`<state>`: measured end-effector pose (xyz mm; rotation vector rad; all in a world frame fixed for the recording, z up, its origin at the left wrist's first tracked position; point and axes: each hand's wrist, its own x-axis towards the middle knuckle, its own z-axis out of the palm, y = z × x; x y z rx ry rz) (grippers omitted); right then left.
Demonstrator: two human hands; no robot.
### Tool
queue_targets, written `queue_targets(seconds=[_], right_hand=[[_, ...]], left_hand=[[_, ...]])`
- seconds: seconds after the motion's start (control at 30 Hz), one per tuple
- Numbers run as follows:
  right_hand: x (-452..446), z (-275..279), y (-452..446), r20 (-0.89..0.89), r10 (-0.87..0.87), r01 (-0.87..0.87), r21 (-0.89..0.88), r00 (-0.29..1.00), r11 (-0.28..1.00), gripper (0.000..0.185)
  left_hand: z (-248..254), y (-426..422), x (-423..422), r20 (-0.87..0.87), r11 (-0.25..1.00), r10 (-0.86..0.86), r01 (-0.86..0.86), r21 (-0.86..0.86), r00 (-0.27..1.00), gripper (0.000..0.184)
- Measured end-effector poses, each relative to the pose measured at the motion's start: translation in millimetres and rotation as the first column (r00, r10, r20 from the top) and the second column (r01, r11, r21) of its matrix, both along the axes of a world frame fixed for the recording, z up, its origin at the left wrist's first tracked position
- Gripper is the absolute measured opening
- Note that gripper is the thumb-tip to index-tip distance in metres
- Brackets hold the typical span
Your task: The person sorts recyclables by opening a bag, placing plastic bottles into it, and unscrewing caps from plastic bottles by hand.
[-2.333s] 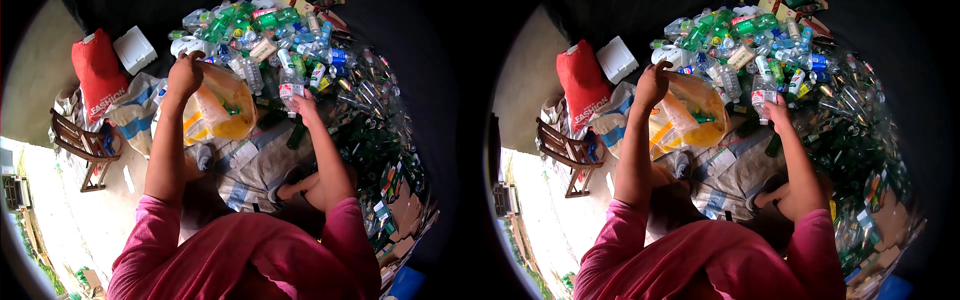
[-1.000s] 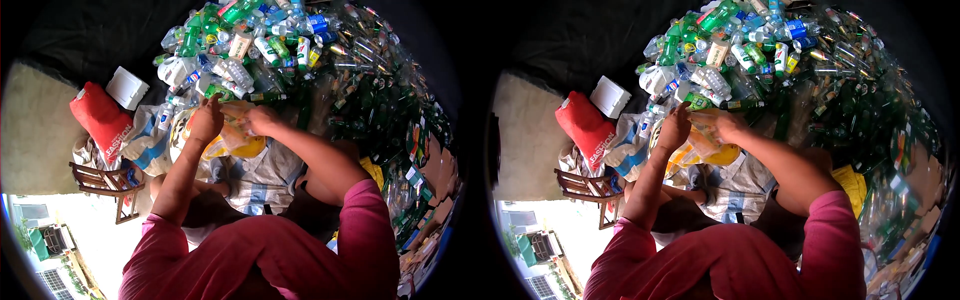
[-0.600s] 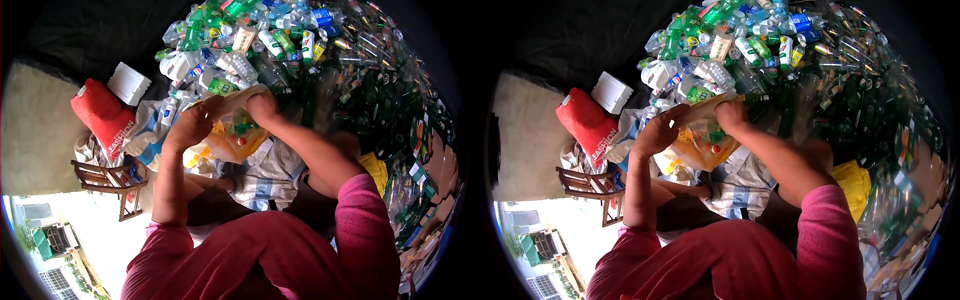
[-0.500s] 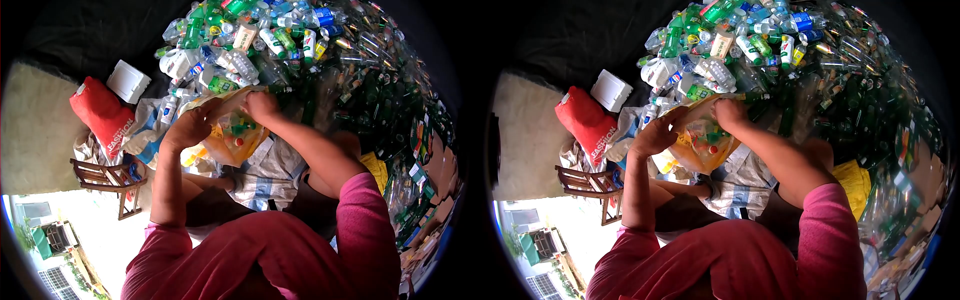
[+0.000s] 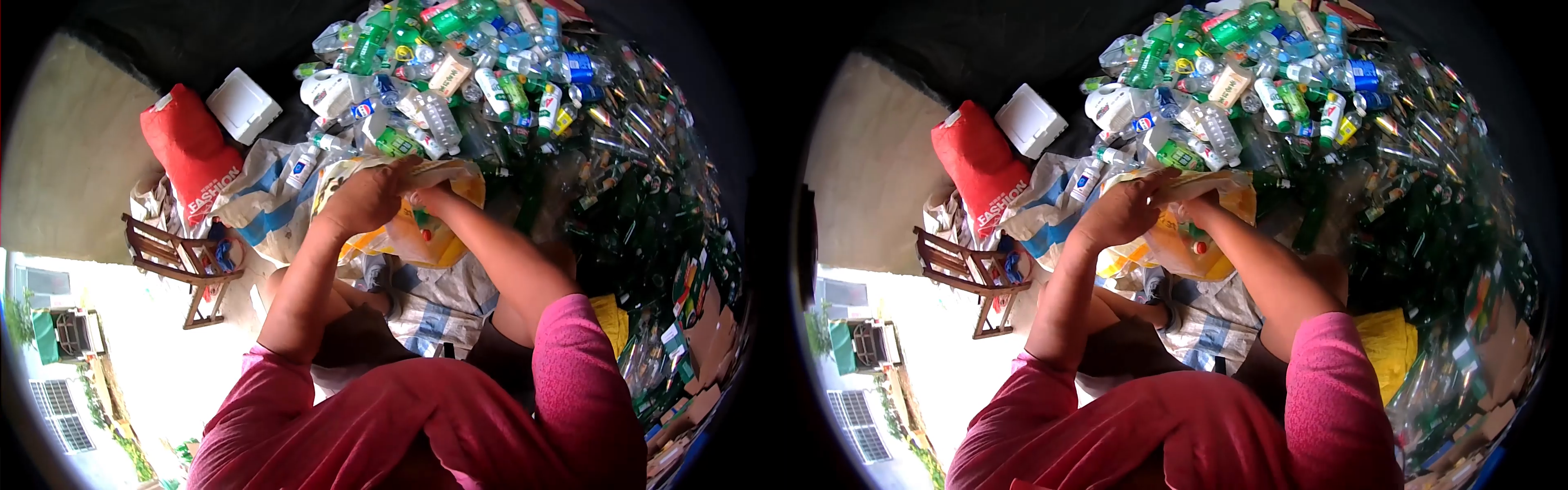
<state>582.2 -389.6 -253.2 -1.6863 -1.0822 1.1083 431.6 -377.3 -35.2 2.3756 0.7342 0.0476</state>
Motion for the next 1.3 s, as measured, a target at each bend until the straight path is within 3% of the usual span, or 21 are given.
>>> queue_targets(seconds=[0.03, 0.1, 0.17, 0.2, 0.23, 0.27, 0.33, 0.37, 0.4, 0.47, 0.57, 0.7, 0.87, 0.93, 1.1, 1.13, 1.17, 1.2, 1.23, 1.27, 1.3], right_hand=[[-1.2, -25.9, 9.3, 0.225, 0.045, -0.065, 0.079, 0.973, 0.995, 0.071], [0.1, -32.6, 12.9, 0.709, 0.204, -0.290, 0.000, 0.675, 0.957, 0.059], [9.2, 26.4, -2.0, 0.235, 0.368, -0.389, 0.048, 0.900, 0.920, 0.057], [14.2, 35.3, -1.7, 0.515, 0.465, -0.517, -0.049, 0.720, 0.855, 0.056], [17.5, 24.5, -3.1, 0.520, 0.478, -0.535, -0.048, 0.708, 0.843, 0.056], [20.2, 3.0, -6.1, 0.274, 0.462, -0.512, 0.149, 0.843, 0.846, 0.055], [10.5, 15.3, -9.6, -0.001, 0.465, -0.440, 0.320, 0.885, 0.839, 0.055], [9.6, 28.9, -12.1, -0.188, 0.353, -0.336, 0.120, 0.916, 0.934, 0.054], [15.2, 4.9, -8.5, -0.145, 0.366, -0.358, 0.079, 0.919, 0.931, 0.055], [27.3, -45.4, -1.0, -0.058, 0.398, -0.399, -0.005, 0.915, 0.917, 0.057], [18.5, -38.6, -10.7, -0.328, 0.297, -0.274, 0.118, 0.897, 0.955, 0.057], [16.9, -26.4, -17.0, -0.434, 0.228, -0.177, 0.153, 0.872, 0.972, 0.055], [23.2, -20.2, -15.1, -0.398, 0.101, -0.047, 0.144, 0.912, 0.988, 0.052], [29.8, -17.7, -13.9, -0.357, 0.072, -0.020, 0.148, 0.931, 0.989, 0.051], [50.8, -11.7, -22.4, -0.074, 0.092, -0.084, 0.105, 0.993, 0.991, 0.049], [48.3, 1.2, -29.2, -0.159, 0.067, -0.065, 0.017, 0.985, 0.998, 0.049], [44.5, 13.9, -38.9, -0.480, -0.133, 0.055, -0.172, 0.867, 0.984, 0.044], [55.4, 10.9, -41.8, -0.474, -0.128, 0.055, -0.166, 0.871, 0.985, 0.044], [77.3, 0.2, -44.3, -0.082, 0.107, -0.122, -0.215, 0.991, 0.969, 0.039], [95.0, -5.1, -45.6, 0.305, 0.356, -0.254, -0.326, 0.883, 0.911, 0.034], [106.0, 7.7, -50.9, 0.330, 0.341, -0.212, -0.369, 0.880, 0.905, 0.030]], left_hand=[[-1.4, -1.1, 0.9, -0.007, 1.000, -0.001, 0.002, 0.016, 1.000, 0.065], [-9.9, -0.3, 1.8, -0.018, 0.999, 0.017, -0.016, 0.029, 1.000, 0.063], [-27.7, 3.5, 3.4, 0.045, 0.996, 0.024, -0.028, 0.088, 0.999, 0.061], [-30.2, 4.0, 4.8, 0.029, 0.992, 0.036, -0.039, 0.119, 0.999, 0.061], [-28.0, 3.7, 5.4, 0.048, 0.991, 0.064, -0.068, 0.111, 0.997, 0.057], [-26.3, 2.6, 6.2, 0.066, 0.990, 0.089, -0.095, 0.100, 0.994, 0.055], [-32.2, 1.1, 7.7, 0.141, 0.993, 0.067, -0.080, 0.082, 0.988, 0.055], [-31.6, -1.3, 8.3, 0.069, 0.991, 0.109, -0.114, 0.073, 0.992, 0.055], [-19.6, -5.6, 9.3, -0.003, 0.987, 0.149, -0.149, 0.065, 0.989, 0.055], [-27.6, -3.7, 8.5, 0.036, 0.986, 0.152, -0.154, 0.069, 0.988, 0.054], [-28.6, -4.8, 10.7, 0.077, 0.989, 0.112, -0.119, 0.088, 0.991, 0.053], [-28.0, -17.7, 16.3, 0.143, 0.997, 0.031, -0.041, 0.064, 0.989, 0.051], [-47.3, -14.6, 31.9, 0.213, 0.994, 0.015, -0.037, 0.100, 0.977, 0.047], [-54.4, -4.5, 36.6, 0.154, 0.984, 0.138, -0.153, 0.087, 0.978, 0.038], [-73.6, 13.2, 51.7, 0.168, 0.957, 0.272, -0.285, 0.057, 0.948, 0.030], [-85.1, 15.8, 58.7, 0.179, 0.957, 0.272, -0.285, 0.056, 0.946, 0.030], [-96.0, 18.7, 65.8, 0.245, 0.934, 0.341, -0.356, 0.019, 0.908, 0.031], [-104.9, 21.9, 73.5, 0.306, 0.906, 0.408, -0.423, -0.022, 0.860, 0.032], [-107.5, 20.7, 80.4, 0.314, 0.905, 0.409, -0.425, -0.021, 0.857, 0.032], [-109.6, 17.3, 87.4, 0.272, 0.888, 0.455, -0.455, -0.070, 0.848, 0.036], [-112.3, 13.7, 93.8, 0.227, 0.867, 0.498, -0.484, -0.116, 0.837, 0.039]])
